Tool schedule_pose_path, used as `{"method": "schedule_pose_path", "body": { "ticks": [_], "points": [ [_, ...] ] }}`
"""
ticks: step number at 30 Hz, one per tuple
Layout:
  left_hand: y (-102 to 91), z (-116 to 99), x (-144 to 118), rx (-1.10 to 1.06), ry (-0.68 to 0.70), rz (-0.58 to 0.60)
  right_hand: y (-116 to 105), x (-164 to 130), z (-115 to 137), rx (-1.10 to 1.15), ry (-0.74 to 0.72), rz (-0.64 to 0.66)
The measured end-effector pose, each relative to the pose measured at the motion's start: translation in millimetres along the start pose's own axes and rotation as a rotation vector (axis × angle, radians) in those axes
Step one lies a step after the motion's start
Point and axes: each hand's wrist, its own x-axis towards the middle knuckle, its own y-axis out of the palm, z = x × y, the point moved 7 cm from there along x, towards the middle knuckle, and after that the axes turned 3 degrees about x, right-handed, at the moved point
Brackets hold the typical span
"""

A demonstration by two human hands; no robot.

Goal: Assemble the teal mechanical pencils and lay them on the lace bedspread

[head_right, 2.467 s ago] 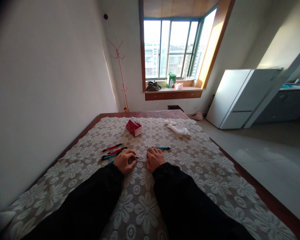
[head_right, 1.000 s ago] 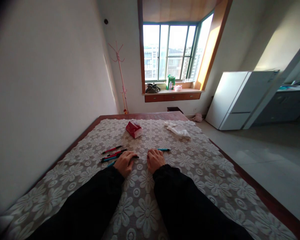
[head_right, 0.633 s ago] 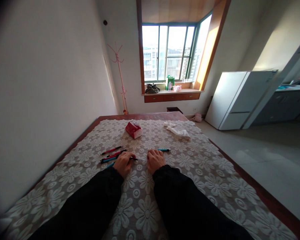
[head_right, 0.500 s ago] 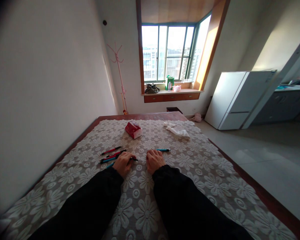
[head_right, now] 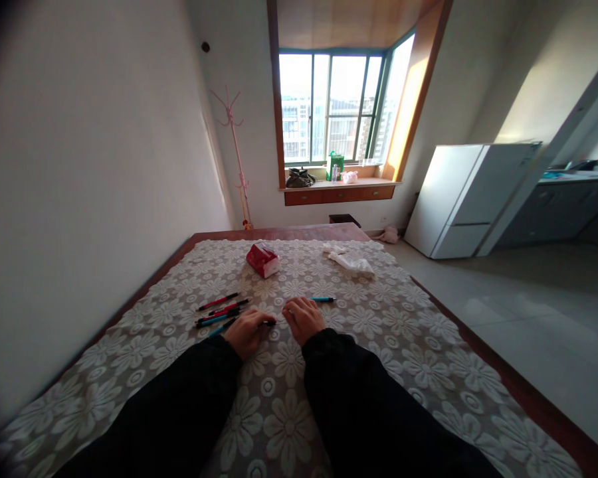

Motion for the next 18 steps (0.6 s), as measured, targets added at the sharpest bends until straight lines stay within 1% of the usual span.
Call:
{"method": "schedule_pose_path", "body": {
  "ticks": [2, 4, 5, 7, 11, 15, 18],
  "points": [
    [-6.2, 2, 0, 0.005, -0.062, -0.056, -9, 0, -13, -0.019, 0.15, -0.077],
    [-10.2, 2, 0, 0.017, -0.08, -0.087, -12, 0, -22, -0.071, 0.257, -0.065],
    [-11.0, 1, 0, 0.03, -0.07, -0.087, -12, 0, -23, -0.106, 0.279, -0.036],
    [-11.1, -2, 0, 0.063, -0.049, -0.073, -11, 1, -19, -0.188, 0.26, 0.032],
    [-10.2, -1, 0, 0.096, -0.056, -0.051, -8, 1, -7, -0.33, 0.154, 0.125],
    [-10.0, -1, -1, 0.095, -0.063, -0.055, -5, -1, -5, -0.378, 0.102, 0.148],
    [-10.0, -2, -1, 0.104, -0.059, -0.047, -2, -1, -6, -0.341, 0.059, 0.136]
  ]
}}
